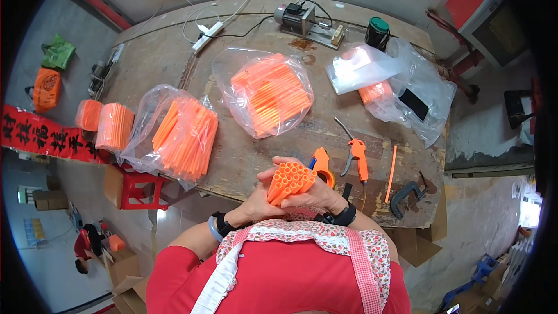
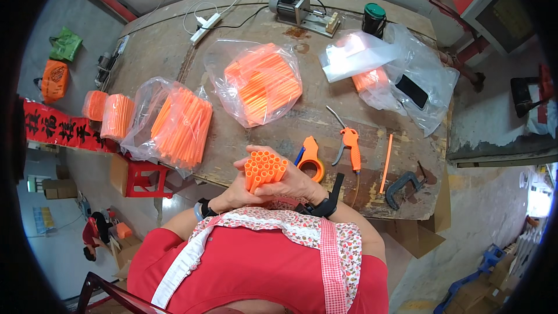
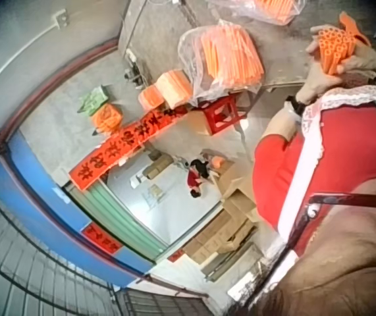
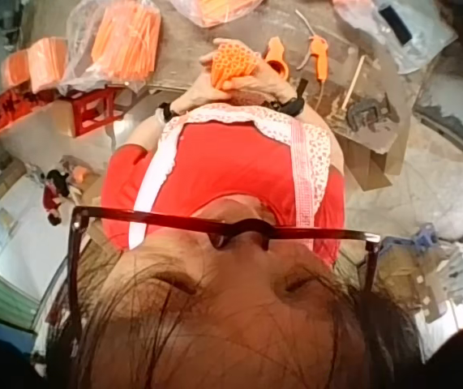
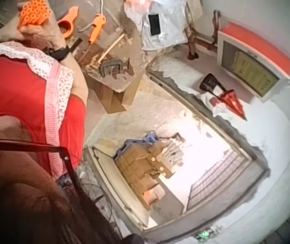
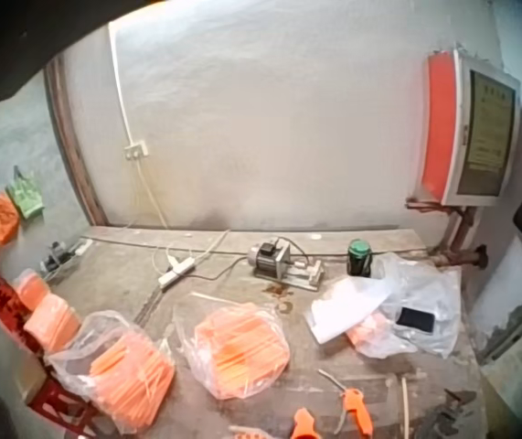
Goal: The person gathers, aligns, and groups plastic tubes into bundles by hand.
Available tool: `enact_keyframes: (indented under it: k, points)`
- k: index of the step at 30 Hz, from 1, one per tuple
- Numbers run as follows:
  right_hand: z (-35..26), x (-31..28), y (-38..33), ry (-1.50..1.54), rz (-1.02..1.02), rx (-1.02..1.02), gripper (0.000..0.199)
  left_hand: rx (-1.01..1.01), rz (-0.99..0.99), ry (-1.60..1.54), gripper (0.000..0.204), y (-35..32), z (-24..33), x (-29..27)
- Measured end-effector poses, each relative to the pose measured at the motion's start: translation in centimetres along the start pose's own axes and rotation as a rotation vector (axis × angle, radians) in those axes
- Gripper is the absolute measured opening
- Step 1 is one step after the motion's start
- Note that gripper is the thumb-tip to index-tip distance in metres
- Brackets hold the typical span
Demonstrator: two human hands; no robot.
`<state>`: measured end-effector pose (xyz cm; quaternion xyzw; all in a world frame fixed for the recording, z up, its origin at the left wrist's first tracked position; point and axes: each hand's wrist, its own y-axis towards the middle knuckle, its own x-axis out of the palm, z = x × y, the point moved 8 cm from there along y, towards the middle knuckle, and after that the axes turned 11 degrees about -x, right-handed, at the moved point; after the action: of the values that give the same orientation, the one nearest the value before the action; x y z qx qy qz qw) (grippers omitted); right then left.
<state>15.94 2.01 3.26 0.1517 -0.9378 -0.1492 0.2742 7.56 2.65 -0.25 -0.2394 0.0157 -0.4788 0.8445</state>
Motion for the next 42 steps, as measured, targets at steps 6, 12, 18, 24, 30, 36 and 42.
enact_keyframes:
  k: [6, 12, 18, 24, 30, 36, 42]
  points:
    - [1.0, -0.7, -1.1, -0.014, -0.013, 0.073, 0.081, 0.092, 0.123, 0.072, 0.059, 0.3, -1.8, -1.4]
    - [2.8, -1.3, -2.4, -0.047, -0.103, 0.095, 0.08, 0.094, 0.224, 0.3, 0.055, 0.0, -2.9, -2.1]
    - [3.7, -1.6, -3.0, -0.022, -0.096, 0.133, 0.08, 0.098, 0.255, 0.426, 0.051, -0.4, -2.6, -2.1]
    - [3.8, -1.8, -3.3, -0.064, -0.093, 0.105, 0.08, -0.05, 0.172, 0.411, 0.06, -0.1, -4.2, -2.3]
    - [3.9, -1.8, -3.3, -0.057, -0.067, 0.11, 0.074, -0.037, 0.164, 0.413, 0.06, -0.2, -3.8, -2.0]
    - [3.6, -1.9, -3.4, 0.009, -0.025, 0.127, 0.07, -0.069, 0.17, 0.335, 0.059, -0.1, -3.6, -1.8]
    - [4.0, -2.0, -3.2, 0.046, 0.023, 0.14, 0.068, -0.045, 0.15, 0.317, 0.058, 0.0, -2.9, -1.9]
